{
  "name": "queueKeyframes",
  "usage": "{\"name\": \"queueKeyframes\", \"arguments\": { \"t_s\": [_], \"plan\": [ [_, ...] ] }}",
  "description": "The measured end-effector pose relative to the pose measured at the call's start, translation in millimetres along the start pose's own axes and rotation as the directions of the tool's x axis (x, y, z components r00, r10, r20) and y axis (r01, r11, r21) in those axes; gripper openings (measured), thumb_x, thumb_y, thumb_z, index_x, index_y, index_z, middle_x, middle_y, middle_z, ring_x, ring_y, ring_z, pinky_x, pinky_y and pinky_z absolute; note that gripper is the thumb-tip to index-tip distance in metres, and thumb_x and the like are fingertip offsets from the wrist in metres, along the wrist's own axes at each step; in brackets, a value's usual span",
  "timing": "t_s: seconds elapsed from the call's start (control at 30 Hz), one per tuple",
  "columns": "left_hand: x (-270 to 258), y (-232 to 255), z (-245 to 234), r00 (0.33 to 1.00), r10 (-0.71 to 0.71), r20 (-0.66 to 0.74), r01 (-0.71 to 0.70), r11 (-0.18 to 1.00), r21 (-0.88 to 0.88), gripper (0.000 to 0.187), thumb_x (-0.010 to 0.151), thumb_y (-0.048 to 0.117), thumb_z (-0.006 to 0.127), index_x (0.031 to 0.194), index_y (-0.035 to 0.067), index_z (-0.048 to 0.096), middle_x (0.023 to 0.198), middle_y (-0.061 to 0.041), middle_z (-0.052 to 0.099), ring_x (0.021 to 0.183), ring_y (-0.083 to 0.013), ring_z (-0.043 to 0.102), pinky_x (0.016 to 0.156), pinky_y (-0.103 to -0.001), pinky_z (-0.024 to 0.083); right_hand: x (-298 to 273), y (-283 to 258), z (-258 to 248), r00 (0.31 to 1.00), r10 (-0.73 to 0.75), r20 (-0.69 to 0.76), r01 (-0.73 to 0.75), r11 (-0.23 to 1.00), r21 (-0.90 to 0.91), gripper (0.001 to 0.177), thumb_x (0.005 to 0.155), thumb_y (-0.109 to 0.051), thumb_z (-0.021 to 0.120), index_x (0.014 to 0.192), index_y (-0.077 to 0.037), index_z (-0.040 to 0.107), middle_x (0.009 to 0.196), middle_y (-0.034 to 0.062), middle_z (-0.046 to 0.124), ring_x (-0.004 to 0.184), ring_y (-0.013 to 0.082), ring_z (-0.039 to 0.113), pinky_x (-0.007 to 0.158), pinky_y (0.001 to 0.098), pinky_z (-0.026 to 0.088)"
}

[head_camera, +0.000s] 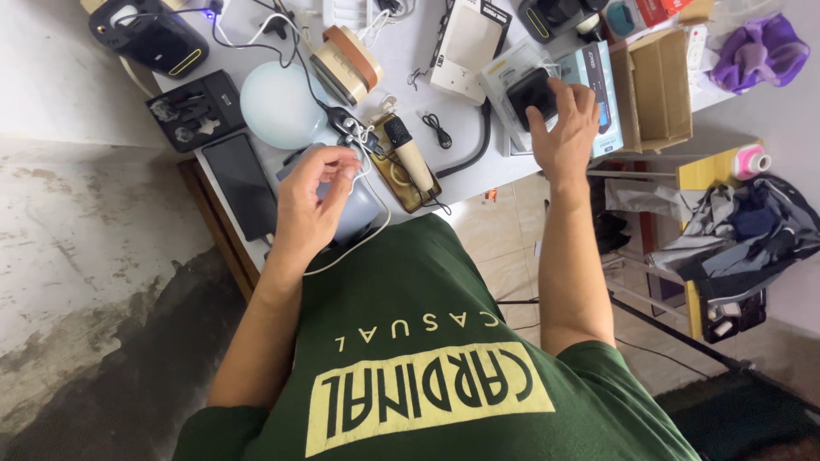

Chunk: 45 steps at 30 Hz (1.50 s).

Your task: The person unboxes a small electronic device, then plugs charging cables into a power strip and connects them to devices on the desk, including a phone, a microphone and a power bank. They hold up the phone to view its charging screen and continue attaching cables to other gadgets.

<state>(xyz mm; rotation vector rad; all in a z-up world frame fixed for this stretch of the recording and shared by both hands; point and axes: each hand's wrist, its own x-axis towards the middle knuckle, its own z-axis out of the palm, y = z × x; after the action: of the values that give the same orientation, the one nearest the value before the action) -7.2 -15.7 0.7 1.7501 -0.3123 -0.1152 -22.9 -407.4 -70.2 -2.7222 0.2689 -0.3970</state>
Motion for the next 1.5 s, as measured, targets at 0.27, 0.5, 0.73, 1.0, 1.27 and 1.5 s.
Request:
{"name": "queueKeyframes", "arguments": {
  "t_s": [0.27,0.5,0.73,1.0,1.27,1.5],
  "plan": [
    [-2.4,3.1,0.8,0.993,0.119,0.024,-0.121,0.99,0.072,0.016,0.1,0.004,0.07,0.115,0.0,0.067,0.101,-0.011,0.071,0.09,-0.0197,0.071,0.084,-0.03,0.057,23.1,5.0,-11.7,0.945,-0.11,0.309,0.156,0.98,-0.127,0.067,0.081,0.012,0.056,0.141,-0.018,0.066,0.14,0.0116,0.055,0.126,0.0387,0.052,0.103,0.0504,0.042],
    [-1.6,3.3,-0.9,0.994,0.104,0.011,-0.105,0.992,0.076,0.017,0.098,0.006,0.071,0.114,0.001,0.066,0.098,-0.009,0.071,0.086,-0.0203,0.07,0.079,-0.03,0.057,45.6,-1.0,-21.9,0.858,-0.177,0.483,0.308,0.929,-0.207,0.067,0.08,0.009,0.059,0.142,-0.016,0.063,0.142,0.0084,0.057,0.125,0.0353,0.053,0.101,0.0493,0.043],
    [0.1,3.6,-0.6,0.992,0.123,0.012,-0.123,0.987,0.101,0.018,0.098,0.008,0.072,0.113,0.001,0.066,0.097,-0.009,0.071,0.086,-0.021,0.07,0.079,-0.031,0.057,66.1,-6.1,-25.9,0.75,-0.237,0.617,0.487,0.83,-0.273,0.066,0.08,0.008,0.06,0.142,-0.013,0.06,0.144,0.0016,0.058,0.125,0.0303,0.055,0.101,0.0455,0.046],
    [-0.7,3.9,-1.4,0.994,0.105,0.01,-0.106,0.99,0.099,0.018,0.097,0.009,0.071,0.113,0.002,0.066,0.097,-0.008,0.071,0.086,-0.0211,0.07,0.079,-0.031,0.057,80.9,-12.6,-35.8,0.666,-0.232,0.709,0.574,0.767,-0.288,0.079,0.069,-0.011,0.087,0.143,-0.015,0.058,0.141,-0.0007,0.059,0.126,0.0281,0.055,0.103,0.0448,0.048],
    [-0.7,4.3,-2.0,0.995,0.096,0.007,-0.096,0.991,0.098,0.018,0.097,0.009,0.07,0.113,0.002,0.067,0.097,-0.008,0.071,0.087,-0.0216,0.07,0.079,-0.031,0.057,86.8,-11.7,-37.1,0.648,-0.242,0.723,0.597,0.75,-0.284,0.076,0.069,-0.017,0.089,0.139,-0.016,0.059,0.137,0.0,0.059,0.127,0.0271,0.055,0.106,0.045,0.045],
    [-1.3,3.4,-2.1,0.996,0.092,0.005,-0.092,0.991,0.099,0.019,0.097,0.01,0.071,0.114,0.002,0.066,0.097,-0.008,0.071,0.086,-0.0215,0.07,0.078,-0.031,0.057,87.5,-10.3,-37.0,0.682,-0.273,0.678,0.585,0.761,-0.282,0.076,0.066,-0.021,0.091,0.135,-0.014,0.059,0.136,0.0051,0.059,0.13,0.0291,0.052,0.108,0.0438,0.042]
  ]
}}
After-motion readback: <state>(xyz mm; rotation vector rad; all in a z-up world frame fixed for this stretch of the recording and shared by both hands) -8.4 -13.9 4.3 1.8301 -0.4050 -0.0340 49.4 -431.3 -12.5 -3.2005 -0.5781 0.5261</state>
